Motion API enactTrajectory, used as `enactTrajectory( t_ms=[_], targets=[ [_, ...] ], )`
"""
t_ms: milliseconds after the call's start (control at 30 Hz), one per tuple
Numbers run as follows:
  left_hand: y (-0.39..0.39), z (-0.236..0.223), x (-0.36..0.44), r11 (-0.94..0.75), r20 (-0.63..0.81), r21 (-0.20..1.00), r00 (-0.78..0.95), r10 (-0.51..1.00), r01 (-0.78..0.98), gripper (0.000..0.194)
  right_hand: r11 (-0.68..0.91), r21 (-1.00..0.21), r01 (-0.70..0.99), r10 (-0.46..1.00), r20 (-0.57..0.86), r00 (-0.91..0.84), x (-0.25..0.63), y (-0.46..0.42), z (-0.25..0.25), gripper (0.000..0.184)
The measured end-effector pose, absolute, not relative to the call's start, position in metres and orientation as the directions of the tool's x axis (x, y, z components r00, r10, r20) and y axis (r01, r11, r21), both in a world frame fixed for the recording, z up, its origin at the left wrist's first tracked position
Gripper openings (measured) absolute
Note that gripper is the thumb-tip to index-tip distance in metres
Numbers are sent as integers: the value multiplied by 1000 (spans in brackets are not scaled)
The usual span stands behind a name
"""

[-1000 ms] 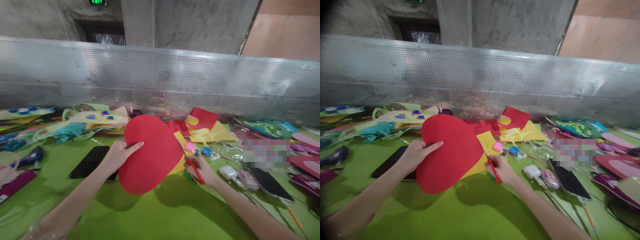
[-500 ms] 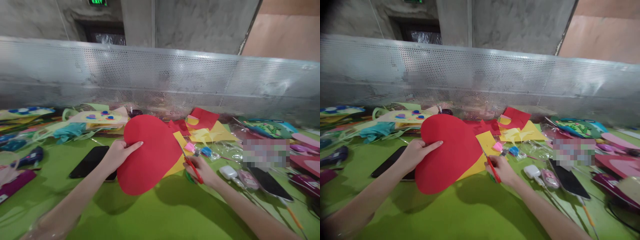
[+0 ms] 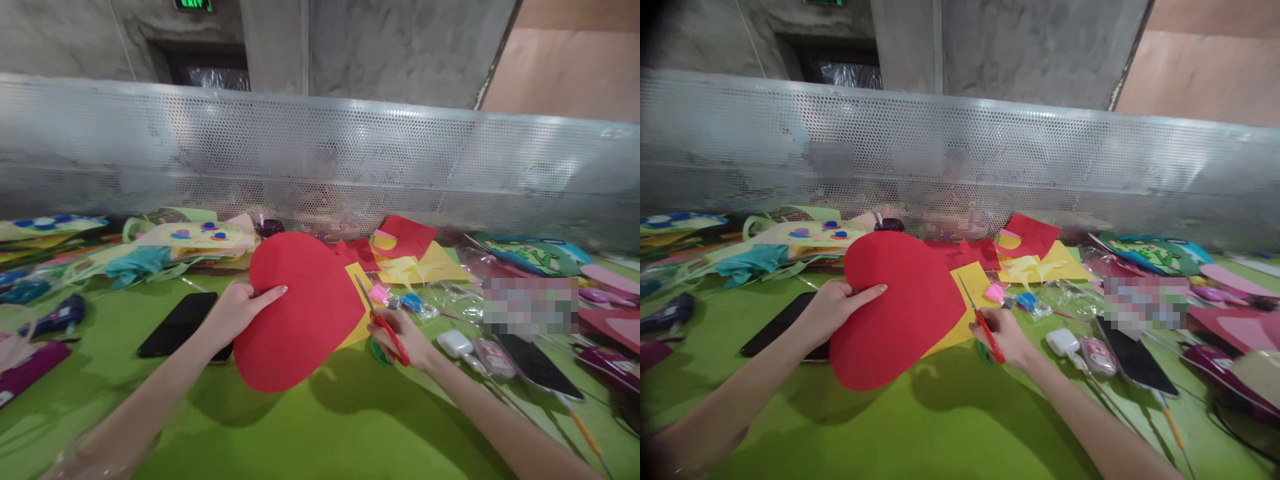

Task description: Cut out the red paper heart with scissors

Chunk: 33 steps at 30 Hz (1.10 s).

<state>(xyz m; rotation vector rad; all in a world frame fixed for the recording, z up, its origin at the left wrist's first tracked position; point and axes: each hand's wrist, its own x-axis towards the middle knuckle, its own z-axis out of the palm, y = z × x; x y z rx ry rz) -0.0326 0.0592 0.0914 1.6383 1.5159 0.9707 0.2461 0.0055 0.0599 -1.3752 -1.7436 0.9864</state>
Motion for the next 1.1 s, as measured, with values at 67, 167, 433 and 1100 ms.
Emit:
enactTrajectory(
  t_ms=[67, 167, 433, 1100],
  targets=[
    [59, 91, -32, -77, 68, 875, 37, 997, 479, 52, 151, -881, 448, 977, 64, -204, 246, 6, 60, 28],
    [59, 91, -32, -73, 65, 872, 34, 997, 484, 54, 147, -883, 446, 975, 53, -216, 245, 6, 60, 27],
    [61, 90, -32, -66, 56, 871, 34, 998, 487, 53, 128, -883, 451, 974, 26, -224, 245, 5, 58, 26],
    [59, 91, -33, -43, 25, 881, 44, 999, 471, 53, 158, -860, 485, 975, 59, -213, 246, 7, 54, 27]
  ],
)
